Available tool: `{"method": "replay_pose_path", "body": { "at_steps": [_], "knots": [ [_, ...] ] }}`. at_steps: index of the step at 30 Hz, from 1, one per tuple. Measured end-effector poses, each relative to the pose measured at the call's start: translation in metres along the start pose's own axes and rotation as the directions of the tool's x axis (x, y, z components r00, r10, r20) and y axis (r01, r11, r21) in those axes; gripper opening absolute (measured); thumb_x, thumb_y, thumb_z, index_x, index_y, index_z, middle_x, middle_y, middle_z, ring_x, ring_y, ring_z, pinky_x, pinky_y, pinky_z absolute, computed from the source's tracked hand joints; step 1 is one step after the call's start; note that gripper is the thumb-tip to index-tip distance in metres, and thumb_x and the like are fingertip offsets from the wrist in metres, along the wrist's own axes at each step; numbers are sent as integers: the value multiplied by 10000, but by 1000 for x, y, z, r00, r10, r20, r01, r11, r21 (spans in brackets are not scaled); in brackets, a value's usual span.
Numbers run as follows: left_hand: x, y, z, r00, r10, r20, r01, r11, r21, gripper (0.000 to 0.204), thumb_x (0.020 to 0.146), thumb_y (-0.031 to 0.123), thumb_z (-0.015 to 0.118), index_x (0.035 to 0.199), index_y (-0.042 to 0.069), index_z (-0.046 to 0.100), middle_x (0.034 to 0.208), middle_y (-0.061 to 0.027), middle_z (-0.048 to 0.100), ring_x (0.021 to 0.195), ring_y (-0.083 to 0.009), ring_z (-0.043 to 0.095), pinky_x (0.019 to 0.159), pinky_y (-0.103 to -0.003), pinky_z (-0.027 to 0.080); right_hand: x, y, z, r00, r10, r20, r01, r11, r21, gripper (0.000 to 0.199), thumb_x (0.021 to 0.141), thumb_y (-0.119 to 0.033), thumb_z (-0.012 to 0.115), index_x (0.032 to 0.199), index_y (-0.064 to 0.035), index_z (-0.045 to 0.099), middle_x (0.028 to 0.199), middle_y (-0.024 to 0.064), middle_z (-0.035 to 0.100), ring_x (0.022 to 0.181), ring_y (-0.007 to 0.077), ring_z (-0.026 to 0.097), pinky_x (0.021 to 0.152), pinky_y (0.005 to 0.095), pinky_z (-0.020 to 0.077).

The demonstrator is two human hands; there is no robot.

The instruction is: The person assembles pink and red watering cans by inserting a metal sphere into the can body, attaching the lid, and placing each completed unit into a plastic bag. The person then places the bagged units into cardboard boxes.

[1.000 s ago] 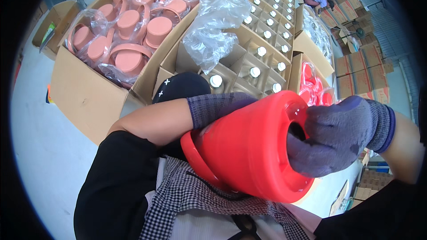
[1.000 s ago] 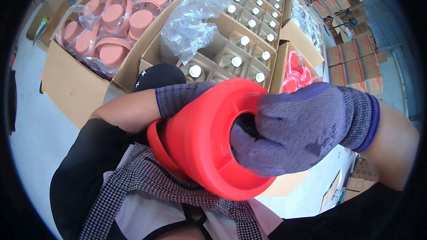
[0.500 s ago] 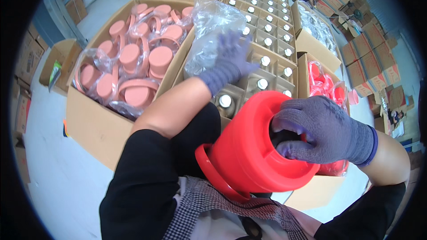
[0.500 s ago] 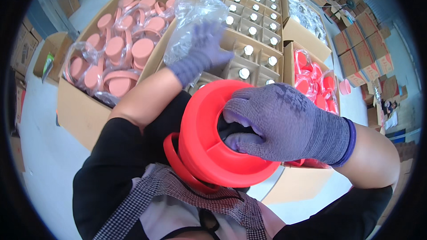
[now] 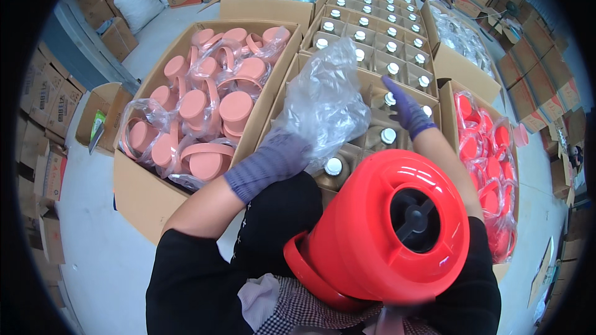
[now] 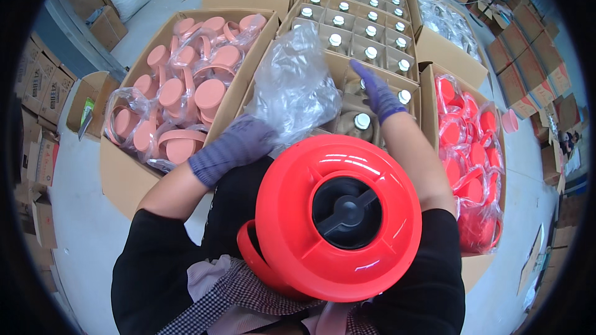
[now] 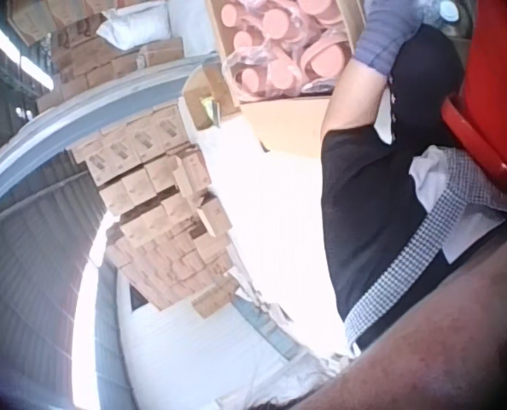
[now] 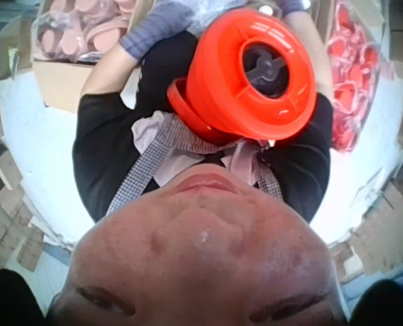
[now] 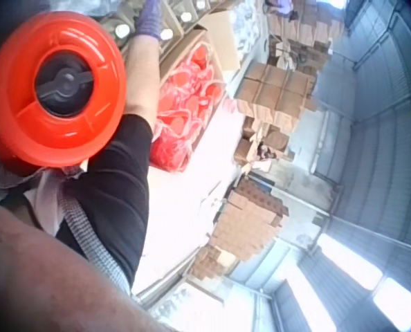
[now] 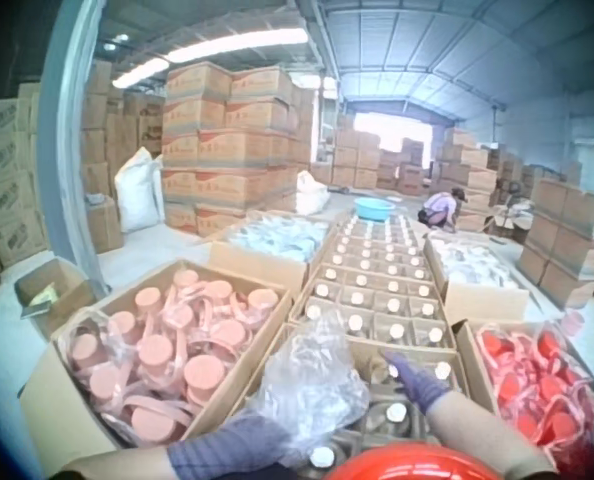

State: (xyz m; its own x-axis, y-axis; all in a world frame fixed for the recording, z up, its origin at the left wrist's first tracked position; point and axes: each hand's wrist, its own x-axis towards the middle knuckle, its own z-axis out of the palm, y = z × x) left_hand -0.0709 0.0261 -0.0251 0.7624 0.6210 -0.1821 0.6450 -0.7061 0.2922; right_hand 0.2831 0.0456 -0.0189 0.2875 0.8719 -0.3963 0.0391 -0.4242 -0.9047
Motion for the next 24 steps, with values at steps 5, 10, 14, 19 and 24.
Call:
{"method": "replay_pose_path", "body": {
  "at_steps": [5, 10, 14, 19, 24],
  "knots": [
    [-39, 13, -50, 849, -97, -520, -53, 962, -266, 562, 855, 341, 782, 1319, 63, 629, 1231, -136, 658, 1057, -295, 669, 982, -405, 513, 4, 26, 63, 744, -532, 404, 520, 841, 149, 515, 1005, -427, 620, 1352, -46, 638, 1283, 107, 682, 1177, 196, 627, 1066, 329, 433],
    [47, 26, -50, 817, -386, -427, -18, 724, -689, 663, 871, 494, 762, 1281, -11, 630, 1158, -179, 690, 1025, -290, 677, 946, -399, 521, -54, 9, 98, 738, -601, 309, 654, 750, -102, 376, 1040, -323, 607, 1197, 12, 673, 1110, 94, 726, 1000, 171, 678, 917, 352, 529],
    [53, 23, -47, 890, -293, -348, -135, 561, -817, 583, 944, 432, 703, 1241, -67, 649, 1086, -165, 714, 1034, -229, 681, 936, -339, 522, -127, 1, 83, 923, -359, 140, 209, 772, 600, 264, 1026, -198, 628, 1181, 13, 664, 1011, 67, 692, 903, 147, 644, 874, 300, 529],
    [-38, 61, -68, 850, -115, -515, -461, 315, -830, 359, 972, 285, 646, 1090, -46, 720, 1070, -155, 711, 1009, -280, 684, 921, -370, 513, -237, 18, -6, 849, -507, -147, 527, 828, 191, 219, 1014, -177, 630, 1151, -14, 682, 1043, 115, 705, 986, 239, 677, 898, 363, 548],
    [-101, 92, -108, 502, 563, -657, -754, -88, -651, 174, 872, 179, 705, 904, 11, 737, 983, -139, 703, 976, -314, 684, 917, -468, 519, -360, -16, -31, 516, -806, 291, 822, 561, 99, 167, 869, -135, 740, 1010, -46, 723, 1053, 122, 751, 1051, 326, 712, 999, 461, 546]
  ]
}}
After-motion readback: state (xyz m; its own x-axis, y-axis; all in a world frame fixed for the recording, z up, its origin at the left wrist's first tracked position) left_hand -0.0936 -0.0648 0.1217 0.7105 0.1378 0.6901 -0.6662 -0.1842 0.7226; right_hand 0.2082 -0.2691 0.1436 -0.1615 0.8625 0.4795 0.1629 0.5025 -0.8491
